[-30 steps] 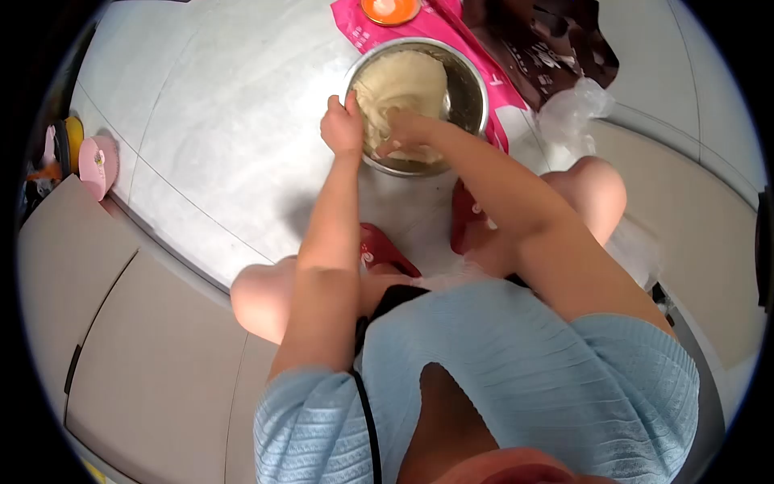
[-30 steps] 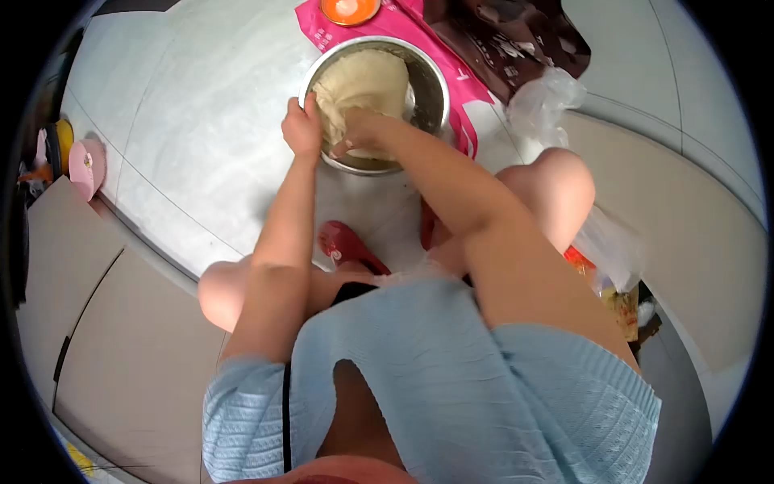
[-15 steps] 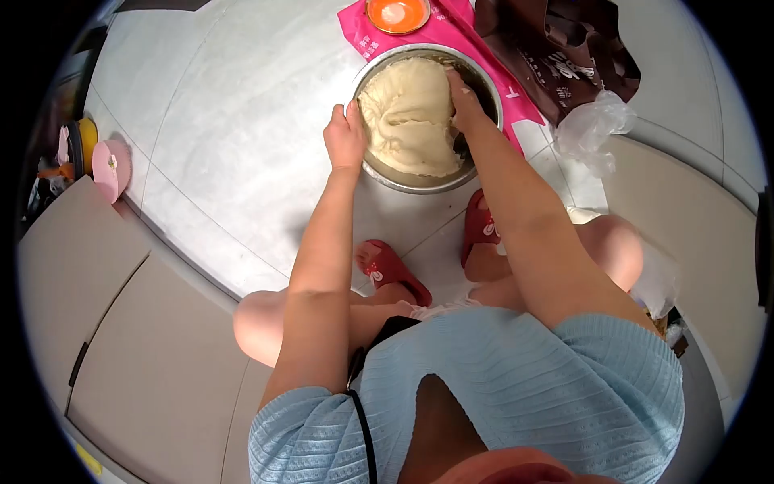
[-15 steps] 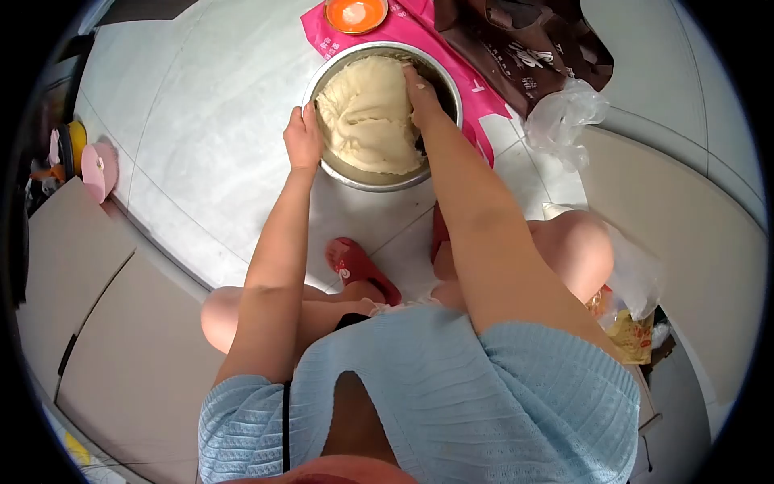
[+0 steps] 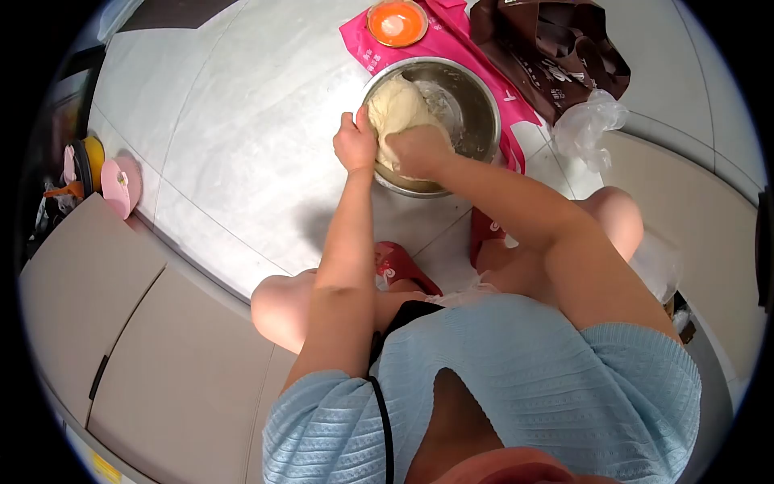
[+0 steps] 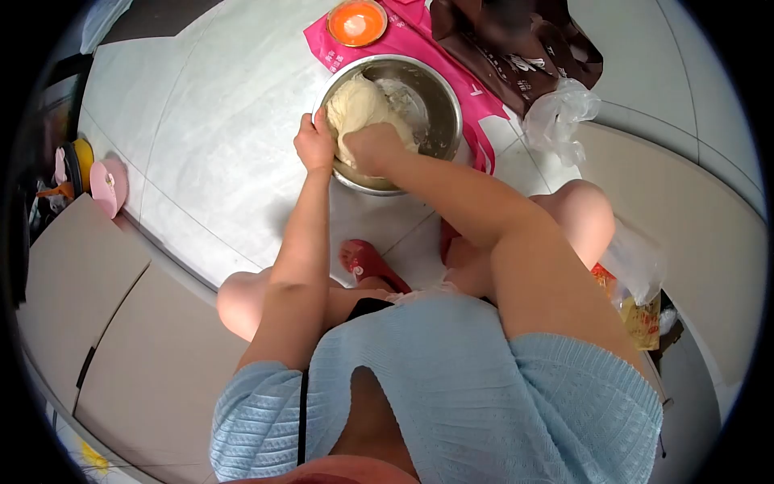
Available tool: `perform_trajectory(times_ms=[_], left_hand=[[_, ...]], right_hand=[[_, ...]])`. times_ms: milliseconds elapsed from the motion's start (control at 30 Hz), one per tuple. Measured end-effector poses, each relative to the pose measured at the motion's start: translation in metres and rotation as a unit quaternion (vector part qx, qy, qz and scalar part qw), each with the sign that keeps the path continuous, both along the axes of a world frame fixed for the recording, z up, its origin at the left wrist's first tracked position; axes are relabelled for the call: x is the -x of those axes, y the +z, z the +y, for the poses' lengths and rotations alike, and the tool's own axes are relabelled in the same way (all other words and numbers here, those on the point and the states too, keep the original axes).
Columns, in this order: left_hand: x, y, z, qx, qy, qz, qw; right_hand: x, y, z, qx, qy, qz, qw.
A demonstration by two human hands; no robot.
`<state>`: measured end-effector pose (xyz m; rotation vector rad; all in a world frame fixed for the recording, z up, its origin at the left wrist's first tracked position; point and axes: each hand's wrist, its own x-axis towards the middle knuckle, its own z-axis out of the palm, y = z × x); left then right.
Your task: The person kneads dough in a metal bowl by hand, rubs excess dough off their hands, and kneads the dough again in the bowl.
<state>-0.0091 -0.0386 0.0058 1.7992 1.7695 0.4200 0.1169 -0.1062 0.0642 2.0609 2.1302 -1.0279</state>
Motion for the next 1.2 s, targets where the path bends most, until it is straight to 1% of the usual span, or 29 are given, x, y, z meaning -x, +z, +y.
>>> perform_trajectory(times_ms=[33,100,233,300,333,400,433,500,567,633,700,733,767,800,833,867,900,933,967,1000,1033,1067,1133,1167,1200], left_hand=[[-0.001,0.001,0.001,0.005,0.006,-0.011,1.000],[-0.002,0.004,0.000,0.013,0.006,-0.024,1.000],[0.001,0.000,0.003,0.013,0.005,-0.044,0.999],[0.003,0.000,0.004,0.024,0.010,-0.056,0.998],[0.003,0.002,0.005,0.031,0.013,-0.068,0.997],[0.002,0.004,0.012,0.032,0.007,-0.064,0.997],[0.001,0.004,0.016,0.027,-0.001,-0.061,0.998],[0.000,0.003,0.020,0.020,-0.009,-0.045,0.999],[-0.001,0.005,0.022,0.009,-0.020,-0.030,0.999],[-0.002,0.003,0.022,0.012,-0.025,-0.003,1.000],[-0.002,0.001,0.024,-0.005,-0.033,0.009,0.999],[0.000,0.001,0.022,-0.013,-0.038,0.025,0.999],[0.000,0.001,0.017,-0.009,-0.036,0.020,0.999],[0.000,0.003,0.017,0.005,-0.028,0.013,1.000],[-0.001,0.004,0.020,0.017,-0.019,0.005,1.000],[0.001,0.003,0.020,0.020,-0.021,0.003,1.000],[0.001,0.004,0.020,0.016,-0.018,0.000,1.000],[0.002,0.006,0.022,0.030,-0.020,-0.006,0.999],[0.003,0.005,0.022,0.045,-0.022,-0.011,0.999],[0.004,0.003,0.024,0.044,-0.019,-0.012,0.999],[0.006,0.000,0.026,0.034,-0.043,-0.008,0.998],[0.008,-0.003,0.025,0.027,-0.066,-0.004,0.997],[0.011,-0.003,0.025,0.038,-0.076,-0.003,0.996],[0.009,-0.002,0.029,0.043,-0.088,-0.007,0.995],[0.010,-0.004,0.029,0.043,-0.086,-0.005,0.995]], right_hand=[[0.007,-0.002,0.005,0.001,-0.002,-0.002,1.000],[0.021,-0.008,0.014,0.081,0.071,-0.060,0.992],[0.036,-0.032,0.034,0.123,0.077,-0.077,0.986],[0.046,-0.046,0.045,0.132,0.038,-0.169,0.976],[0.047,-0.049,0.051,0.135,0.041,-0.168,0.976],[0.045,-0.050,0.063,0.206,-0.014,-0.144,0.968],[0.038,-0.050,0.065,0.205,-0.013,-0.142,0.968],[0.023,-0.049,0.063,0.197,0.037,-0.048,0.979],[0.022,-0.055,0.062,0.194,0.040,-0.063,0.978],[0.024,-0.040,0.060,0.192,0.041,-0.082,0.977],[0.024,-0.018,0.060,0.276,0.021,-0.054,0.959],[0.023,0.000,0.046,0.278,0.020,-0.057,0.959],[0.019,0.024,0.023,0.127,0.001,-0.044,0.991],[0.007,0.038,0.006,-0.032,-0.015,-0.029,0.999],[-0.018,0.024,-0.006,-0.145,-0.035,-0.033,0.988],[-0.047,-0.001,-0.014,-0.257,-0.054,-0.034,0.964],[-0.069,-0.013,-0.018,-0.108,-0.190,0.067,0.973],[-0.090,-0.051,-0.020,0.010,-0.325,0.166,0.931],[-0.111,-0.088,-0.022,0.101,-0.471,0.234,0.844],[-0.122,-0.136,-0.023,0.152,-0.607,0.293,0.723],[-0.118,-0.104,-0.013,0.152,-0.604,0.294,0.725],[-0.119,-0.070,-0.004,0.096,-0.573,0.350,0.735],[-0.105,-0.072,0.017,-0.001,-0.519,0.408,0.751],[-0.096,-0.079,0.040,-0.013,-0.459,0.340,0.821],[-0.089,-0.091,0.061,-0.031,-0.399,0.264,0.878]])
